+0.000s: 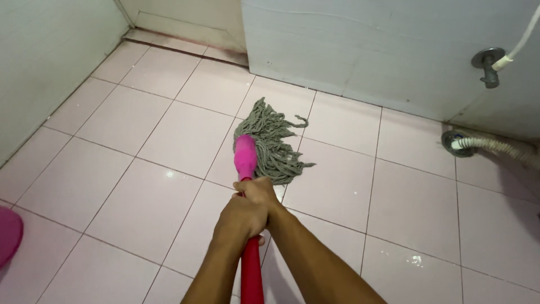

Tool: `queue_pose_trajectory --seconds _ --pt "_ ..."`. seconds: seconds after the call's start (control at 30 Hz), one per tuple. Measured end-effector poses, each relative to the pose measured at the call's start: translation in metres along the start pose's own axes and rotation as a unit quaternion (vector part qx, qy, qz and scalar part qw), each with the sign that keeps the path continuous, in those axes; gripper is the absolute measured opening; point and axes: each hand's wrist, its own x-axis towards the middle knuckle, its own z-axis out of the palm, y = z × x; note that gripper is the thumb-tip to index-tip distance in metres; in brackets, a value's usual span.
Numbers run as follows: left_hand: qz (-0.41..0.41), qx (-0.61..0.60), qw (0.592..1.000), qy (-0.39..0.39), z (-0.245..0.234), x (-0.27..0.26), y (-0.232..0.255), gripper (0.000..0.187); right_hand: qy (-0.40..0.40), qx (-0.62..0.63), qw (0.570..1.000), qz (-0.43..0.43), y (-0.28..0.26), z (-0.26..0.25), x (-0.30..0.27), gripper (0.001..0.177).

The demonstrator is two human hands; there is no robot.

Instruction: The person mops a tiled floor, moving the mop head across the surface before dipping it into a pink bucket of water. They then continue mopping the floor to clean the remaining area.

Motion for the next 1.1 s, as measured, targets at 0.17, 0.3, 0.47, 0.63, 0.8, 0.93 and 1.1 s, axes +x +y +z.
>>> queue_pose_trajectory --seconds 0.17,0.3,0.47,0.63,0.8,0.93,1.1 --pt "0.037 0.023 0.997 0.064 -0.005 -0.008 -0.006 0.044 0.057 -0.19 0.976 -0.09 -0.007 -0.004 -0.006 0.028" --pt "0.113 -0.004 0.983 0.147 -0.009 -0.016 -0.013 0.041 0.022 -0.306 0.94 -0.15 -0.016 -0.012 -0.013 0.028" --pt "0.182 -0.109 0.97 0.12 -0.024 -0.032 -0.047 0.039 -0.002 -0.465 0.769 -0.438 0.013 -0.056 -0.022 0.045" --pt "0.591 0.097 0.778 0.193 -0.028 -0.049 -0.079 0.048 -0.061 -0.446 0.681 -0.578 0.007 -0.046 -0.033 0.044" --pt "0.616 0.012 0.771 0.161 -0.016 -0.049 -0.071 0.031 -0.085 -0.434 0.778 -0.445 -0.007 -0.032 -0.055 0.027" --pt "0.629 0.013 0.762 0.156 -0.005 -0.051 -0.074 0.02 -0.08 -0.398 0.801 -0.441 -0.004 -0.031 -0.085 0.028" --pt "0.666 -0.013 0.727 0.166 0.008 -0.02 -0.084 0.017 -0.062 -0.378 0.8 -0.463 0.007 -0.028 -0.083 0.021"
